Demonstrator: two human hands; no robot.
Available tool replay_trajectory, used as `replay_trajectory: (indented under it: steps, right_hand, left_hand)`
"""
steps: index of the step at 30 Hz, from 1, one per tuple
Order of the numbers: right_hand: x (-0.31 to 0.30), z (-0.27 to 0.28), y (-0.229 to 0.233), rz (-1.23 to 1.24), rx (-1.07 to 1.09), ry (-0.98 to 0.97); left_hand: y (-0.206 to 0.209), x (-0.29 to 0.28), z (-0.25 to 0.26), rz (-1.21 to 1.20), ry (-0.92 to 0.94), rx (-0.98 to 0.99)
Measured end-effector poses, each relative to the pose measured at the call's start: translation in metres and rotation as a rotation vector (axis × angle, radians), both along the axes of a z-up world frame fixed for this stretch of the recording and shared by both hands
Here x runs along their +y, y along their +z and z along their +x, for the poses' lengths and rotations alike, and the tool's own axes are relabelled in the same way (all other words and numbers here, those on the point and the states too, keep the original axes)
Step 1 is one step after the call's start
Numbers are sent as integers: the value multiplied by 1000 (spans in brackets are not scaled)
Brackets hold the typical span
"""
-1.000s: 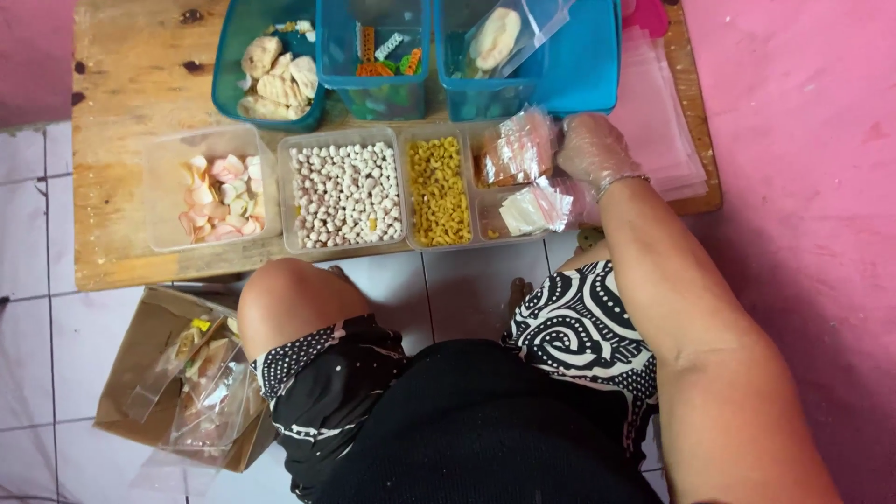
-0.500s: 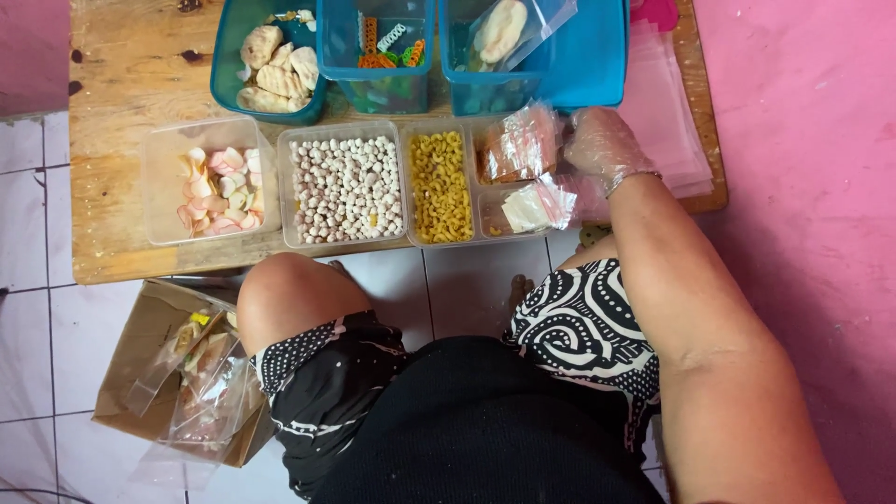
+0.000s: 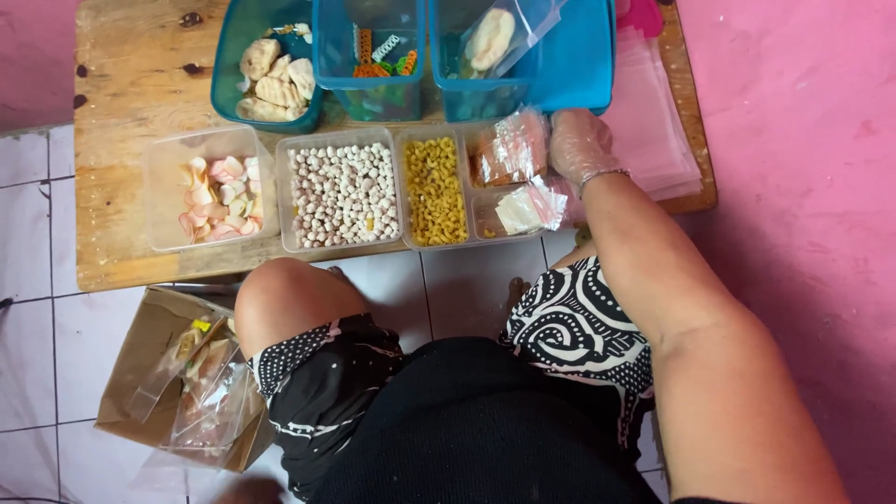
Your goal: A person is seen picking various snack items one by one from multiple plastic containers and placing them into a clear plastic bag to create a mix.
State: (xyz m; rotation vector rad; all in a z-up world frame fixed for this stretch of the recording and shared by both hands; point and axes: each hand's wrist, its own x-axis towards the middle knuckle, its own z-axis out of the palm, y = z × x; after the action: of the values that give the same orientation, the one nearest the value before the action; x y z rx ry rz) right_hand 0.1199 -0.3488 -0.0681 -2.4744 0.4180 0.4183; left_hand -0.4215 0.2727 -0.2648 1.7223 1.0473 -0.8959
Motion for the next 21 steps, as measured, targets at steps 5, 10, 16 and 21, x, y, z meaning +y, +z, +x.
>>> replay_trajectory:
  steps: [5,10,16,21]
  right_hand:
    - [-10,14,-26,-262,-213,352]
    - [-50,27,-32,-200,-349,423]
    - [-62,2,11,38,-527,315]
    - [-45,-21,48,277,-582,210]
  left_hand:
    - [234,-94,205,386,-53,-460]
    - [315,-176,303,206,-56,-1091]
    - [322,-268,386,-452,-43,-1232]
    - [314,-313,410,-452,65,-906]
